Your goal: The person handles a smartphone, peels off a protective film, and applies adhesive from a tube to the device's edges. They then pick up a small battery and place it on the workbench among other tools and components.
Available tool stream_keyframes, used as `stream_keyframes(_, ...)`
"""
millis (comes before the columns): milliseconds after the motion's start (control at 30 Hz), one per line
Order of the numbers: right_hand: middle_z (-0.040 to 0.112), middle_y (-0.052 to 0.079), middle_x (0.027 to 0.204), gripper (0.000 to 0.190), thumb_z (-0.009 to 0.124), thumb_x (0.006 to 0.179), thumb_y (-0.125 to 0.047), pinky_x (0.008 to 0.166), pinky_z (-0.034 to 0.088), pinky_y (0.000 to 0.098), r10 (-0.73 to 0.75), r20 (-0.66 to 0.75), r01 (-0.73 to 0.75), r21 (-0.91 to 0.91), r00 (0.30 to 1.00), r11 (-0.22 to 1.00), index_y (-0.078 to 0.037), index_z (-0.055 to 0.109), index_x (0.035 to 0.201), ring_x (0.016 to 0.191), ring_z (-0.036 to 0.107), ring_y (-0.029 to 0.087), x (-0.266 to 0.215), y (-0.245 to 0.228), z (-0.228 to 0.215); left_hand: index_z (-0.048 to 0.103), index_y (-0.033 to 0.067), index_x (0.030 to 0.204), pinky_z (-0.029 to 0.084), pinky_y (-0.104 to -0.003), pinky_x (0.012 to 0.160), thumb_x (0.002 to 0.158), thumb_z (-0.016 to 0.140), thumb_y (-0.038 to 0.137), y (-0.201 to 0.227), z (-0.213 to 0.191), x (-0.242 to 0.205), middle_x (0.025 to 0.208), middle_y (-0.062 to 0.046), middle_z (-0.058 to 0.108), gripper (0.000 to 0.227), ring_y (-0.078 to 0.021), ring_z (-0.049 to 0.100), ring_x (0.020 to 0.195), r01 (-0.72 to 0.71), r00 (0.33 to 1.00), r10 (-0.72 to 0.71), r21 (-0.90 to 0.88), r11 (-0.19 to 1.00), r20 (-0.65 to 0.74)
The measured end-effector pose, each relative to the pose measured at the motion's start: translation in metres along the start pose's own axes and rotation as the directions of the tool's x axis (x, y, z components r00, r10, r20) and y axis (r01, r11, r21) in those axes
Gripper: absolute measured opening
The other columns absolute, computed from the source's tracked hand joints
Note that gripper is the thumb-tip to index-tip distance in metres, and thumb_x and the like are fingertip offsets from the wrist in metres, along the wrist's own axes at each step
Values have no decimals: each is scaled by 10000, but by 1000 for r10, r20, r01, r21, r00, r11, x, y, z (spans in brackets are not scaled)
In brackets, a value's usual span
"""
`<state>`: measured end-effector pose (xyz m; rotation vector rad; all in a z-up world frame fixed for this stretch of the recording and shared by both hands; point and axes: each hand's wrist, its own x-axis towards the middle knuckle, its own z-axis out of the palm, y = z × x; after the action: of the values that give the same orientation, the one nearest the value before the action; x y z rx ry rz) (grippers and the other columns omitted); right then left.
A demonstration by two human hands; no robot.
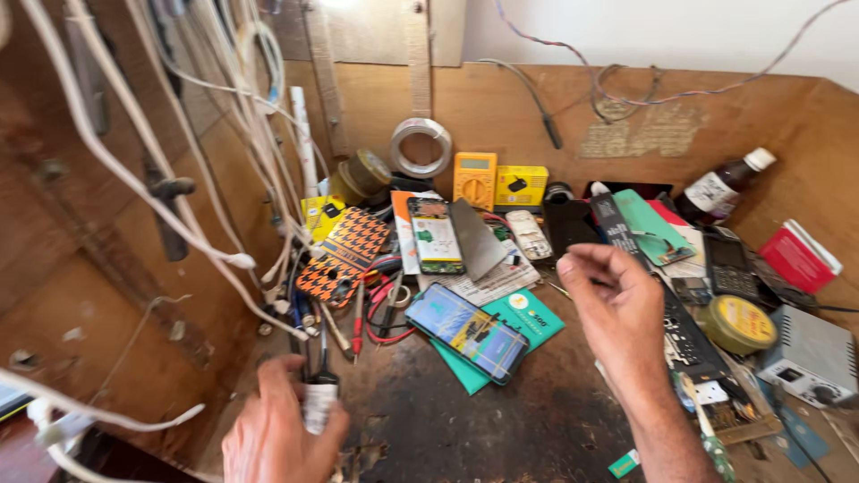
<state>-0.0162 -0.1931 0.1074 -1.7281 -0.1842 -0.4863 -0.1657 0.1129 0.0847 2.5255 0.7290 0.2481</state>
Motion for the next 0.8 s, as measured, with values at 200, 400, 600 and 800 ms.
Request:
stream_keyframes(200, 765, 39, 1000, 350, 733, 897, -224, 840, 557, 284, 186, 378, -292, 243, 907, 925, -27, 687, 1182, 960, 687, 140, -49, -13, 21, 640, 57, 1317, 604, -285, 749, 715, 830, 164, 67, 13, 10, 960, -64, 751, 640, -129, 721, 835, -86, 964, 254, -807, 585, 81)
stream_keyframes(400, 690, 28, 903, 563, 684, 904, -325, 533, 550, 285, 379, 697, -639, 147, 609, 755, -147, 506, 1408, 641, 691, 153, -94, -12, 55, 704, 12, 1274, 533, -260, 710, 817, 781, 149, 97, 52, 36, 956, -31, 736, 483, -100, 645, 801, 42, 876, 417, -899, 435, 243)
stream_keyframes(600, 618, 56, 746, 456, 653, 987, -352, 376, 441, 267, 335, 736, -676, 220, 588, 704, -69, 524, 1320, 463, 601, 130, -84, -7, 52, 761, 4, 1156, 537, -284, 709, 931, 684, 255, 85, 72, 71, 954, -38, 758, 346, -112, 666, 797, 350, 794, 439, -907, 235, 420)
stream_keyframes(800, 606, 49, 734, 427, 659, 1003, -350, 367, 431, 262, 337, 782, -738, 219, 524, 639, -36, 538, 1266, 460, 583, 117, -81, 0, 47, 764, 8, 1090, 532, -321, 746, 938, 699, 212, 75, 94, 92, 937, -51, 748, 263, -142, 666, 809, 445, 784, 411, -882, 152, 466)
